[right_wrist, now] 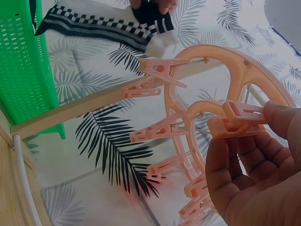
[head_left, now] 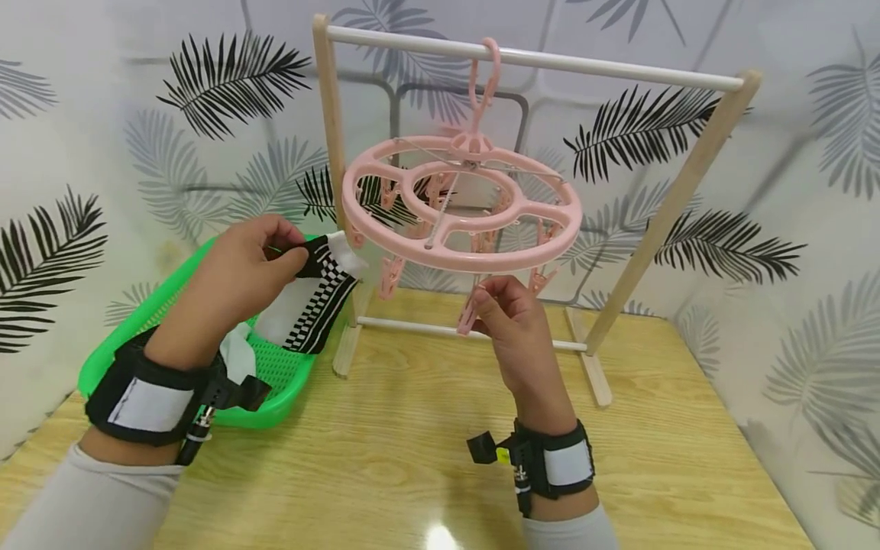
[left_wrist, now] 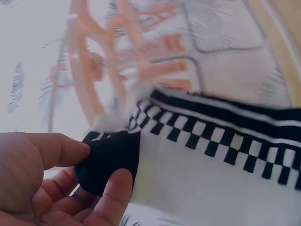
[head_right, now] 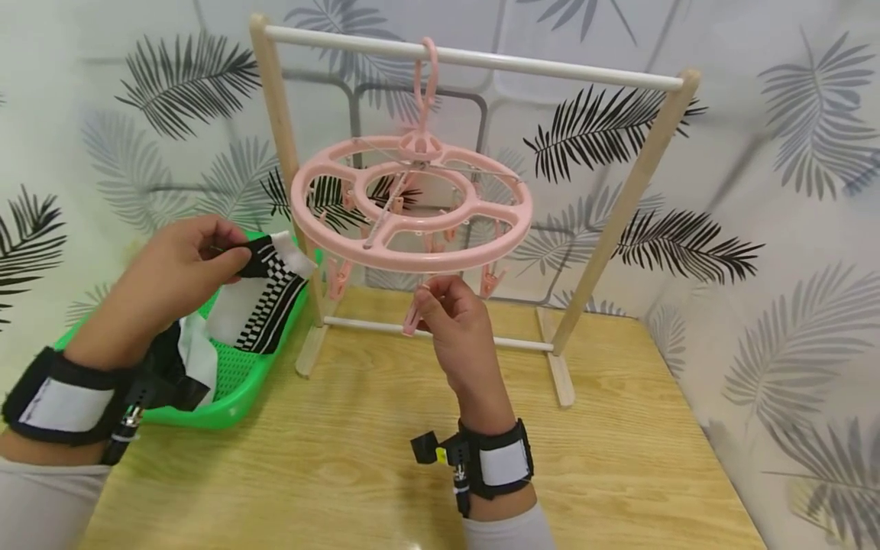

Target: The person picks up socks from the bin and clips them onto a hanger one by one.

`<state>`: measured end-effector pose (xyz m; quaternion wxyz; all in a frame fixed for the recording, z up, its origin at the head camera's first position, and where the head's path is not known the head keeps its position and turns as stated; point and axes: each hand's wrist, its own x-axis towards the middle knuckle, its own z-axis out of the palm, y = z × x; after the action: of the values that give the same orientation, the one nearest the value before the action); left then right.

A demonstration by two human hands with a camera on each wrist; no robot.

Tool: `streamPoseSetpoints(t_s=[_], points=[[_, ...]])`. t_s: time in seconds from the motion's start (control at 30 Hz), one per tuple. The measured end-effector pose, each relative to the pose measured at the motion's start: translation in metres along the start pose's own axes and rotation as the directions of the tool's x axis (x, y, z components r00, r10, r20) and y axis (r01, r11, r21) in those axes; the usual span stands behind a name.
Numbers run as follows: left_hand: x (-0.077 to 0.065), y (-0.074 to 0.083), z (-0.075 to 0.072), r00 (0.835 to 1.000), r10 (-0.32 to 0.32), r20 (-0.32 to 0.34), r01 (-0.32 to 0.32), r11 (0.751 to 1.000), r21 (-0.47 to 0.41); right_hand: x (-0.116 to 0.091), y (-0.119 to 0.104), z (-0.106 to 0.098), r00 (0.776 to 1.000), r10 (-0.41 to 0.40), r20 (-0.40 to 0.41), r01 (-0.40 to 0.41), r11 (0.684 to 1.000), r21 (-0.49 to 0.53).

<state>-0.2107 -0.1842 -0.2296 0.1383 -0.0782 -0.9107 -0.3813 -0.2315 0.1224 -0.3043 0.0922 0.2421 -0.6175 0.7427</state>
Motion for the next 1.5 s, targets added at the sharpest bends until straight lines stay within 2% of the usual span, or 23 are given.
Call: streamPoseSetpoints(t_s=[0.1,0.2,0.37,0.5,0.73,0.9,1.1,1.3,1.5], points=[[-0.011,0.004,0.007,0.999,0.029,-0.038,-0.029,0.999,-0.015,0.0,0.0,0.001,1.0,-0.003,0.004,0.003,1.0,0.001],[-0.018,0.007,0.016,0.999,0.031,-0.036,-0.031,0.999,-0.01,0.0,0.0,0.001,1.0,0.0,0.001,0.0,1.0,-0.006],[-0.025,0.007,0.028,0.999,0.03,-0.024,-0.03,0.999,0.022,-0.001,-0.001,0.001,1.0,0.008,-0.001,-0.008,1.0,-0.008],[-0.027,0.007,0.035,0.996,0.08,-0.048,-0.078,0.996,0.044,0.0,-0.001,0.0,1.0,0.002,0.012,-0.002,1.0,-0.015],[-0.032,0.011,0.051,0.995,0.102,0.005,-0.102,0.993,-0.068,0.0,-0.002,0.001,1.0,-0.003,0.014,0.004,1.0,-0.024],[-0.035,0.009,0.07,0.992,0.125,0.028,-0.121,0.984,-0.128,0.0,-0.003,0.004,1.0,0.003,0.007,-0.003,0.999,-0.046],[-0.035,0.01,0.092,0.989,0.122,0.083,-0.103,0.975,-0.198,0.0,-0.003,0.006,1.0,0.004,-0.004,-0.004,0.998,-0.063],[-0.037,0.01,0.114,0.99,0.125,0.072,-0.099,0.951,-0.292,0.0,-0.005,0.007,1.0,-0.005,-0.022,0.002,0.995,-0.098],[-0.037,0.018,0.134,0.986,0.159,0.041,-0.141,0.948,-0.286,-0.002,-0.005,0.005,0.998,0.014,-0.062,-0.02,0.994,-0.108]])
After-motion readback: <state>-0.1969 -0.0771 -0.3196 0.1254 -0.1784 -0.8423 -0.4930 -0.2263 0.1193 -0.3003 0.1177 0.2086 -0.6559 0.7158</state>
